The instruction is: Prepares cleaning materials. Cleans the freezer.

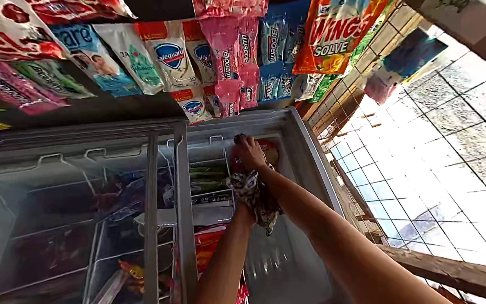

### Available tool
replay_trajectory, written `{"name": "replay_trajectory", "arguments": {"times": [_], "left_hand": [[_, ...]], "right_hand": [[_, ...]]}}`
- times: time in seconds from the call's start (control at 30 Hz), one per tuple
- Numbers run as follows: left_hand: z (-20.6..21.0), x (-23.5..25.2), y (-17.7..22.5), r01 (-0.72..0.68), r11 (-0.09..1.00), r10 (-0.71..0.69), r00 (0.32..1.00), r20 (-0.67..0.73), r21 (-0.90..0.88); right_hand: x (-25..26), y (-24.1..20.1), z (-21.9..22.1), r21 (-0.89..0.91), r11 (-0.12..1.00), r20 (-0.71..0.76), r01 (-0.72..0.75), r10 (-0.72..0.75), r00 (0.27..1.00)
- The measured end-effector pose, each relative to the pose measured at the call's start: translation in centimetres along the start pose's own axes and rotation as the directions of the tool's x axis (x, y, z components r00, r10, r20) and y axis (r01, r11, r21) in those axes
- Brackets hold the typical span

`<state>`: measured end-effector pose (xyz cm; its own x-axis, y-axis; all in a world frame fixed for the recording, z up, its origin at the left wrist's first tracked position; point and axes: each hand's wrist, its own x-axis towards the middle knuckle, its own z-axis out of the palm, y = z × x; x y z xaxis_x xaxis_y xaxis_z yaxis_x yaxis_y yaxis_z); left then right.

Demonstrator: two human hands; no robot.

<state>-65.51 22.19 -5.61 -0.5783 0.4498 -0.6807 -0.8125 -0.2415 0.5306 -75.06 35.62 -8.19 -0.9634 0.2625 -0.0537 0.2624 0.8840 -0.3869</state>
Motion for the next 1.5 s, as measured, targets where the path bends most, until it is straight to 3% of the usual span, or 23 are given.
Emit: {"name": "replay_trajectory", "arguments": {"times": [0.07,0.23,0.33,0.4,0.47,0.57,0.67,0.73,0.77,0.8,0.83,0.87,1.0,1.17,1.27,1.37,1.5], "left_hand": [[0.4,2.3,0.9,-0.002,1.000,0.002,1.000,-0.005,0.006],[0.7,5.1,1.6,0.079,0.997,-0.078,0.996,-0.046,0.016],[1.7,5.2,1.6,0.169,0.985,-0.168,0.985,-0.043,0.024],[3.2,4.7,1.7,0.208,0.976,-0.207,0.978,-0.020,0.057],[4.7,4.5,1.6,0.217,0.969,-0.225,0.973,0.055,0.118],[7.1,5.4,1.0,0.241,0.957,-0.262,0.957,0.124,0.161],[7.9,5.7,0.6,0.276,0.950,-0.301,0.934,0.192,0.147],[7.0,5.6,-0.1,0.302,0.941,-0.329,0.919,0.218,0.150],[6.4,5.3,-0.4,0.306,0.941,-0.332,0.918,0.215,0.146],[5.8,4.9,-0.4,0.287,0.945,-0.315,0.929,0.197,0.158],[5.3,4.2,-0.3,0.262,0.946,-0.295,0.939,0.174,0.189],[4.8,3.3,-0.3,0.252,0.940,-0.289,0.947,0.142,0.232],[2.1,-0.4,-2.0,0.280,0.888,-0.337,0.936,0.101,0.363],[-1.4,-7.0,-3.8,0.376,0.764,-0.459,0.888,0.032,0.525],[-3.8,-9.8,-5.5,0.414,0.716,-0.531,0.845,0.053,0.562],[-6.0,-12.2,-8.3,0.438,0.681,-0.576,0.815,0.060,0.587],[-7.4,-14.9,-10.1,0.428,0.585,-0.653,0.753,0.087,0.688]], "right_hand": [[2.3,1.0,1.1,-0.066,0.995,0.000,0.076,-0.077,0.997],[3.6,2.8,2.7,-0.216,0.945,-0.167,0.245,-0.283,0.944],[3.4,5.1,1.3,-0.253,0.921,-0.102,0.297,-0.331,0.938],[2.6,6.8,-0.5,-0.225,0.956,-0.059,0.188,-0.206,0.977],[1.4,8.8,-2.6,-0.183,0.983,-0.050,-0.021,0.012,0.999],[0.6,10.5,-5.1,-0.272,0.919,0.016,-0.287,0.302,0.953],[1.0,10.5,-5.2,-0.428,0.872,0.027,-0.240,0.278,0.960],[0.0,9.3,-6.4,-0.412,0.874,0.077,-0.257,0.314,0.946],[-0.5,6.9,-8.5,-0.446,0.834,0.200,-0.325,0.447,0.872],[1.0,4.1,-11.7,-0.552,0.759,0.474,-0.346,0.627,0.618],[-1.7,6.5,-8.4,-0.404,0.850,0.172,-0.338,0.433,0.885],[-2.6,8.2,-6.7,-0.338,0.889,0.092,-0.308,0.357,0.929],[-8.5,6.9,-5.2,-0.373,0.832,0.122,-0.410,0.482,0.867],[-19.7,6.1,-3.0,-0.378,0.842,0.174,-0.385,0.472,0.864],[-27.0,4.7,-2.3,-0.292,0.843,0.186,-0.452,0.513,0.838],[-32.6,3.2,-1.5,-0.280,0.804,0.255,-0.524,0.588,0.767],[-38.7,1.6,-1.2,-0.374,0.781,0.404,-0.500,0.623,0.670]]}}
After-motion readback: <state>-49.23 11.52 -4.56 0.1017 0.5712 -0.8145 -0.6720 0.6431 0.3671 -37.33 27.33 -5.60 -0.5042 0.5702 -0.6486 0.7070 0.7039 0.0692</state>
